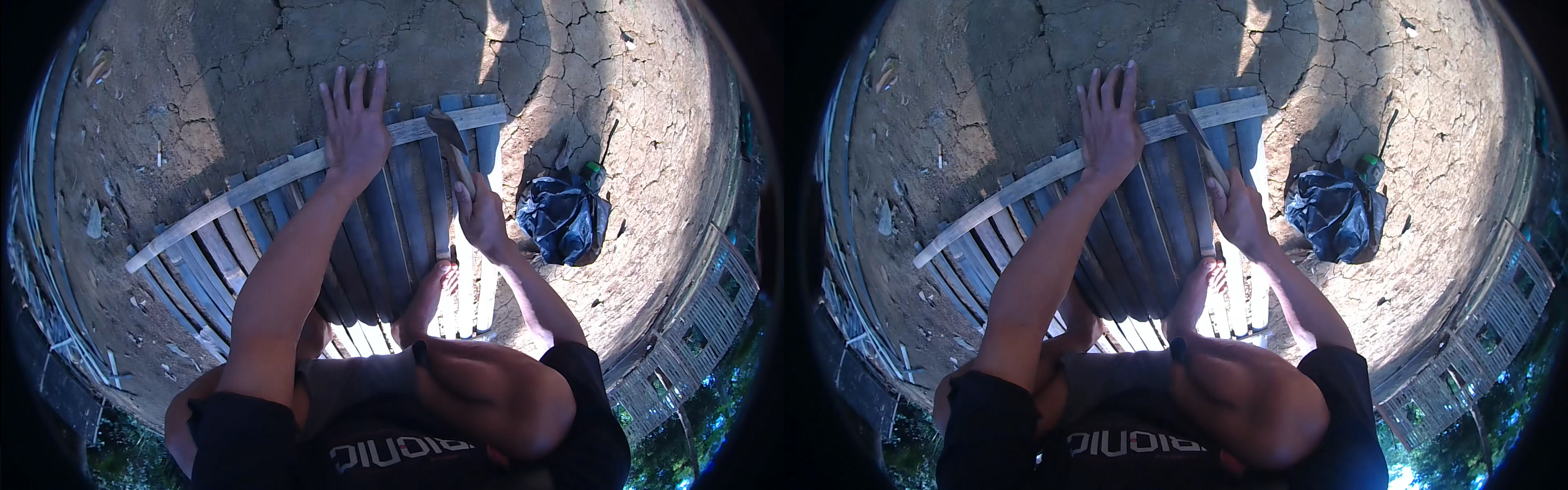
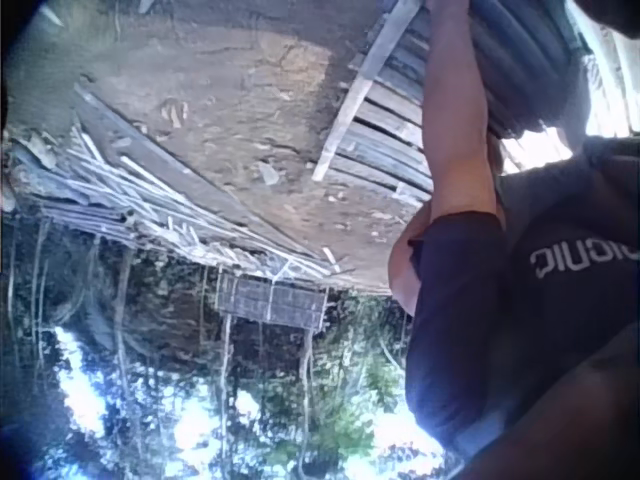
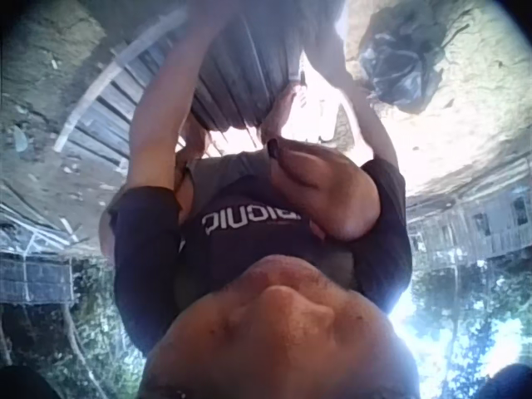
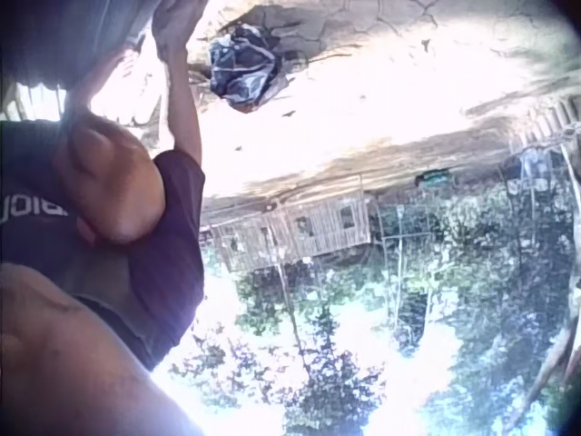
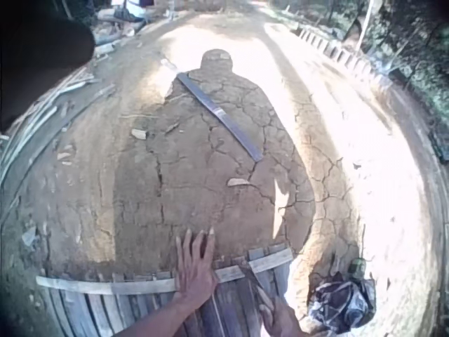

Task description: The person constructs a bamboo mat by arranging bamboo strips and securing them with a horizontal slat using an axe and small nails.

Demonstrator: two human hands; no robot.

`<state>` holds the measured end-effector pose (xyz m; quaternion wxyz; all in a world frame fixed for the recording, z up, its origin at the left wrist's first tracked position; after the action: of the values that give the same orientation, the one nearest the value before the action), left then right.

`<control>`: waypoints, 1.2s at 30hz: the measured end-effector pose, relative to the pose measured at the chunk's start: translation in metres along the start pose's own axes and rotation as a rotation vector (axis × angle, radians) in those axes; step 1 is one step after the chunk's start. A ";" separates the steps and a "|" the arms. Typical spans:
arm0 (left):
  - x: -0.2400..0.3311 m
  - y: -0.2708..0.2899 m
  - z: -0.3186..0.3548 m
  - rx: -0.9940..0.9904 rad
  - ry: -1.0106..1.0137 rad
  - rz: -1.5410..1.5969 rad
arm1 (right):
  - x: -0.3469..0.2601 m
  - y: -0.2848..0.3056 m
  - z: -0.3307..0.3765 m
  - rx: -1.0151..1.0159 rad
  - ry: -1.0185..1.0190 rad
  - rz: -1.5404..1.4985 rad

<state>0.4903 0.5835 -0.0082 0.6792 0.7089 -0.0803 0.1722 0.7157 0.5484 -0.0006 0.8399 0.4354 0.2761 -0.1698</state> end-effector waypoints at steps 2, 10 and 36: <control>0.007 0.000 0.009 -0.001 -0.008 0.013 | -0.003 0.007 -0.002 -0.042 -0.046 -0.027; -0.033 0.012 0.012 0.158 -0.011 0.244 | 0.028 0.041 0.057 0.160 -0.039 -0.119; -0.013 -0.003 0.009 -0.138 0.084 0.147 | 0.002 -0.069 0.123 0.285 0.088 0.335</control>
<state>0.4807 0.5731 -0.0161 0.7147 0.6448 -0.1155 0.2452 0.7199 0.4083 0.0115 0.7733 0.5966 0.2096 -0.0461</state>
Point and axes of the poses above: each hand's wrist, its own z-axis away from the middle knuckle, its own y-axis out of the back of the hand, x = y × z, the point moved 10 cm from there along -z, towards the middle knuckle, and after that the axes turned 4 degrees about -y, right-handed, at the moved point
